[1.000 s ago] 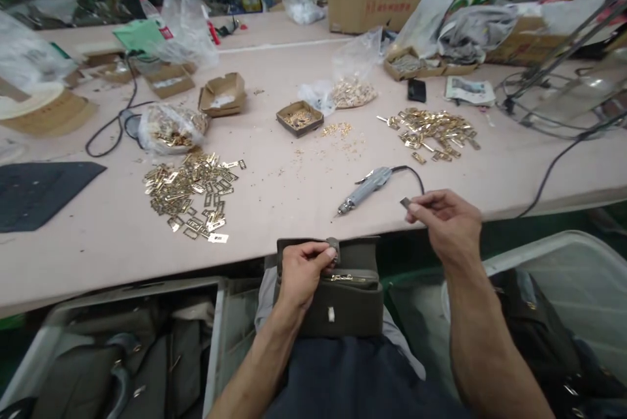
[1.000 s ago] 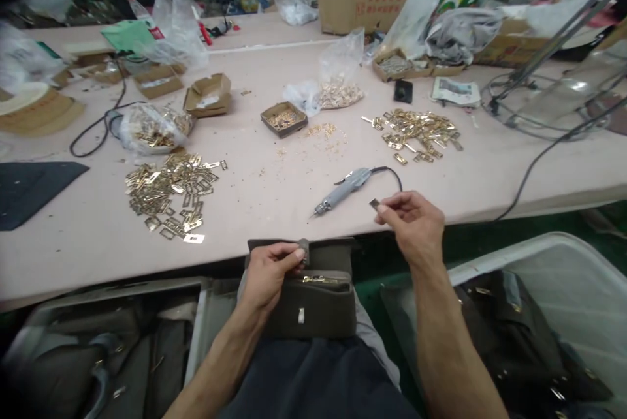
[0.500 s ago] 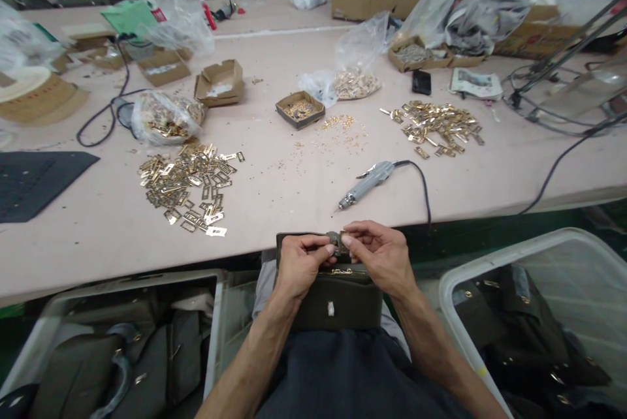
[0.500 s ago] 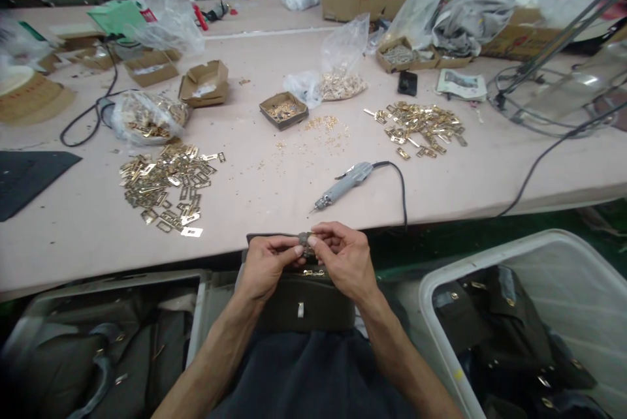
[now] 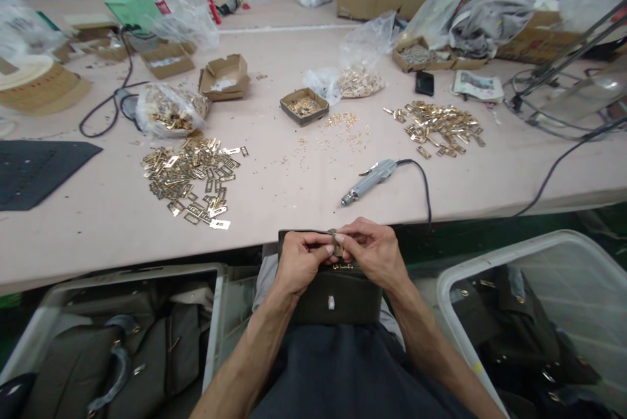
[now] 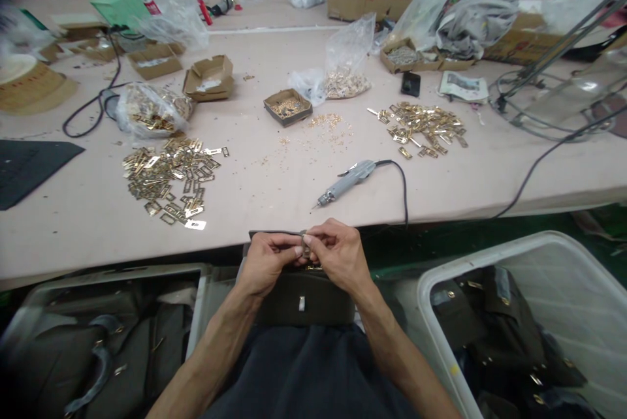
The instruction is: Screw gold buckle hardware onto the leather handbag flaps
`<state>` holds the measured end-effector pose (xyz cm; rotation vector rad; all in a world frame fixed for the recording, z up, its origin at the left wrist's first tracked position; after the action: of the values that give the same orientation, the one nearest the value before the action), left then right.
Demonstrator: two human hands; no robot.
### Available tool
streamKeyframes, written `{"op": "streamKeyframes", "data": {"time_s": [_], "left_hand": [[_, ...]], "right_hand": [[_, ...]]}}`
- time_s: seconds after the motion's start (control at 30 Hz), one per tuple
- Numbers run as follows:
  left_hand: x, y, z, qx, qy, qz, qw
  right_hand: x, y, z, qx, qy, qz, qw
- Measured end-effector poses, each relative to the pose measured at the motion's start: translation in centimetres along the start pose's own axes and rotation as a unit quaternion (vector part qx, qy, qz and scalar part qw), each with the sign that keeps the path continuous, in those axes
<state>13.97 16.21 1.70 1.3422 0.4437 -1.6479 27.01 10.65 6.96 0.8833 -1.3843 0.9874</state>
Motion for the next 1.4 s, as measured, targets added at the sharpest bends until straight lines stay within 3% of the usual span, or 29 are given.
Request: {"op": "streamKeyframes", "data": {"time_s": [0.2, 0.4, 0.57, 0.7, 1.0, 1.2, 1.4], "left_hand": [[-0.5, 0.2, 0.6, 0.001, -0.02, 0.016, 1.0], [0.0, 0.2, 0.8, -0.038, -0.031, 0.033, 0.998], [0.2, 0.1, 1.0, -0.078, 0.005, 0.029, 0.997], [0.1, 0.1, 1.5, -0.099, 0.018, 0.014, 0.995], [1.7, 1.0, 1.5, -0.062, -0.109, 0.114, 0.986], [2.8, 1.4, 1.9, -0.054, -0.14, 0.17, 0.974], [3.2, 3.0, 2.7, -0.016, -0.18, 0.242, 0.953]], "right_hand": [[-0.1, 0.1, 0.2, 0.009, 0.006, 0.026, 1.0], [0.0, 0.1, 0.1, 0.019, -0.001, 0.068, 0.997], [-0.9, 0.4, 1.4, 0.04, 0.037, 0.047, 0.997], [-1.7, 0.4, 2.6, 0.015, 0.06, 0.028, 0.998], [-2.1, 0.2, 3.3, 0.002, 0.068, 0.022, 0.997], [-1.8, 0.7, 4.0, 0.006, 0.071, 0.012, 0.997], [-2.5, 0.7, 4.6, 0.011, 0.092, -0.064, 0.994]]}}
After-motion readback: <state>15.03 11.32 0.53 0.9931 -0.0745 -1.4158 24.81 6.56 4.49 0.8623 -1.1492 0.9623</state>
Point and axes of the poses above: each hand's wrist, its own z-axis away from the middle knuckle, its own y-axis out of the palm, x = y × z, the point moved 10 cm from there along -z, towards the middle knuckle
